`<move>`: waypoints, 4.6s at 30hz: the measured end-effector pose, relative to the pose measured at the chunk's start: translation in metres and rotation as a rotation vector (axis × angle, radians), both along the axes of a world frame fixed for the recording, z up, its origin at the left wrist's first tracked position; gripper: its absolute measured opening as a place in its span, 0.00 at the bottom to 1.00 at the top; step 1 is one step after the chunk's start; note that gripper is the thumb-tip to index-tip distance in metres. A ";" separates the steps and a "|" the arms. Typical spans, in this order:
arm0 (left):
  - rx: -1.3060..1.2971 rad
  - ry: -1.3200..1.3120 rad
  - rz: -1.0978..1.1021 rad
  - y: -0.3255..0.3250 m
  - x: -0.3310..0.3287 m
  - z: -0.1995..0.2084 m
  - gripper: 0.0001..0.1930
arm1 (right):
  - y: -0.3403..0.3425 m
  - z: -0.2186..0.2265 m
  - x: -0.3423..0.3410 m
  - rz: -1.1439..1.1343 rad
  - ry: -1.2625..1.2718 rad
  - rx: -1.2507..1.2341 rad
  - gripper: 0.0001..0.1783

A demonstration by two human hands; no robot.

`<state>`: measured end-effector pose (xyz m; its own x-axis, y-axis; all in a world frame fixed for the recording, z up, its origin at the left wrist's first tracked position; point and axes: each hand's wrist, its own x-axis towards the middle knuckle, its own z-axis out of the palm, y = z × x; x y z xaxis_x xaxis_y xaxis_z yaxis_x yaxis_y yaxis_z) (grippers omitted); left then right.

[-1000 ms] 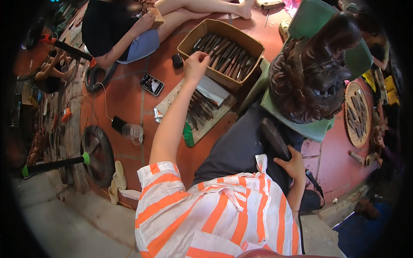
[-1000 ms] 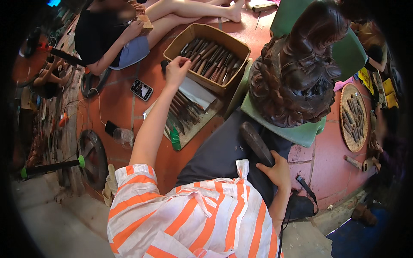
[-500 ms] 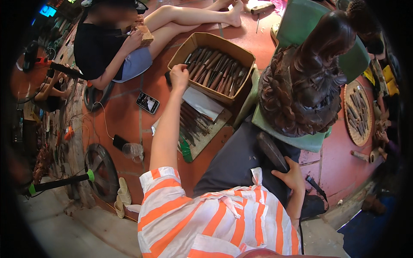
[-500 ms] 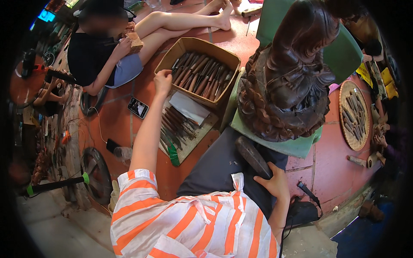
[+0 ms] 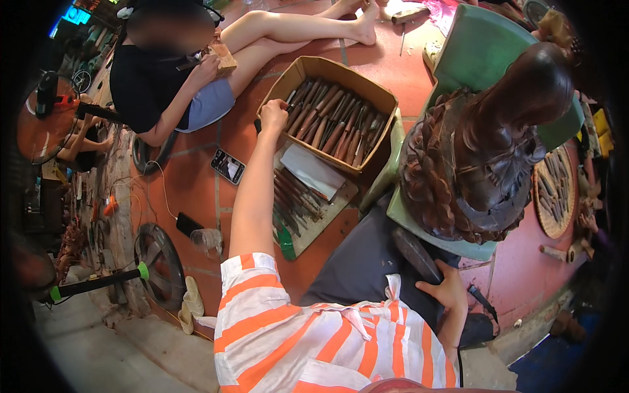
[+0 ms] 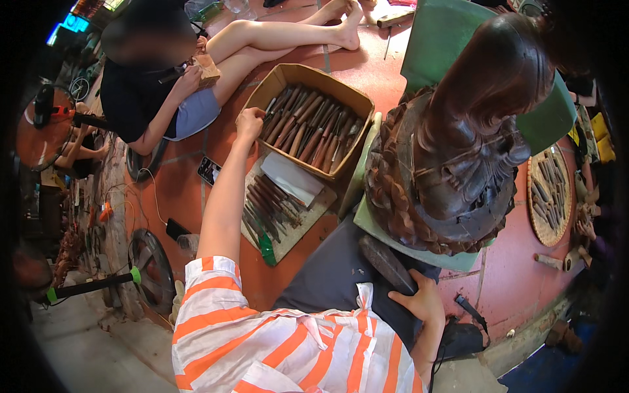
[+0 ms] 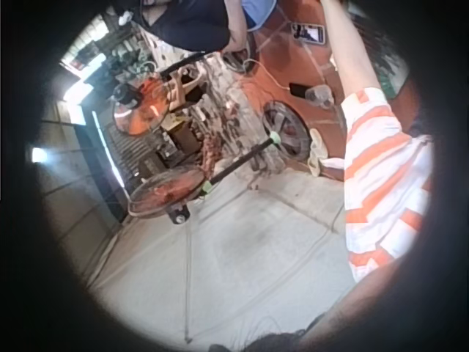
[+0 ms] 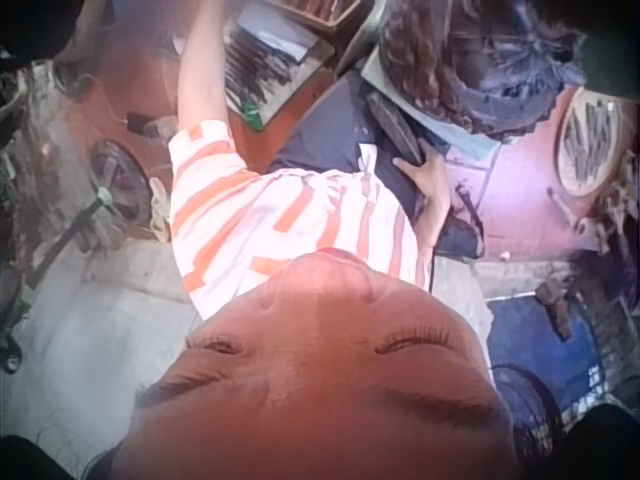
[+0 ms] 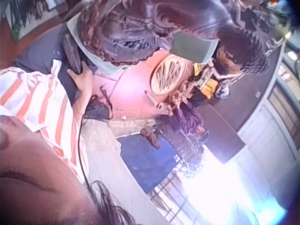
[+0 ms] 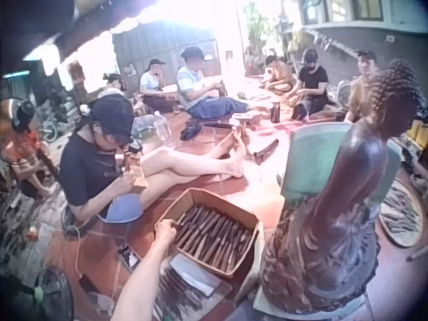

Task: The person carves a wooden statue using a chisel and mallet. They repeatedly strike the chisel to shape the wood, occasionally selecting different chisels from a nearby box.

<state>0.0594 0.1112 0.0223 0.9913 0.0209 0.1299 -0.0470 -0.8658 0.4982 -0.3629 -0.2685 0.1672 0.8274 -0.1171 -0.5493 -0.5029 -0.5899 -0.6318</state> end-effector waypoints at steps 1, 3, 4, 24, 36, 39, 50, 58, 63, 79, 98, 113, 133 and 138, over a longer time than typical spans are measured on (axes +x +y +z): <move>0.033 0.019 0.006 0.001 0.002 -0.001 0.11 | 0.000 0.000 0.001 -0.005 0.015 0.003 0.31; 0.098 0.018 0.009 0.008 0.009 -0.003 0.11 | -0.001 -0.001 0.003 -0.004 0.034 0.012 0.31; 0.133 0.042 -0.008 0.009 0.012 -0.006 0.11 | -0.001 -0.002 0.003 -0.002 0.025 0.003 0.31; 0.631 0.235 -0.261 0.006 0.038 -0.012 0.10 | -0.006 -0.012 0.008 -0.006 0.044 -0.009 0.32; -0.723 0.715 -0.263 0.049 0.021 0.063 0.05 | -0.002 -0.002 0.004 0.002 0.041 -0.026 0.36; -0.827 0.501 -0.363 0.026 -0.028 0.111 0.08 | -0.003 -0.005 -0.002 0.006 -0.008 -0.050 0.35; -1.303 0.181 -0.697 -0.066 -0.191 0.208 0.26 | 0.010 -0.006 -0.036 0.054 -0.235 -0.105 0.30; -0.789 0.177 -1.208 -0.154 -0.282 0.287 0.23 | 0.005 -0.005 -0.073 -0.124 -0.463 0.188 0.24; -0.291 -0.251 -1.798 -0.225 -0.350 0.301 0.21 | -0.003 -0.002 -0.112 -0.694 -0.642 0.714 0.13; -0.455 -0.668 -1.603 -0.310 -0.348 0.268 0.18 | -0.002 -0.003 -0.122 -0.617 -1.071 -0.683 0.19; -0.774 -0.529 -1.549 -0.310 -0.306 0.267 0.14 | 0.013 0.038 -0.101 -0.727 -1.146 -0.496 0.12; -0.643 -0.570 -1.496 -0.314 -0.309 0.262 0.11 | 0.013 0.041 -0.077 -0.811 -1.343 -0.311 0.09; -0.372 -0.740 -1.657 -0.332 -0.347 0.239 0.13 | 0.012 0.040 -0.097 -1.090 -1.299 -0.027 0.10; -0.493 -0.750 -1.538 -0.327 -0.334 0.248 0.11 | 0.015 0.046 -0.094 -1.056 -1.266 -0.095 0.10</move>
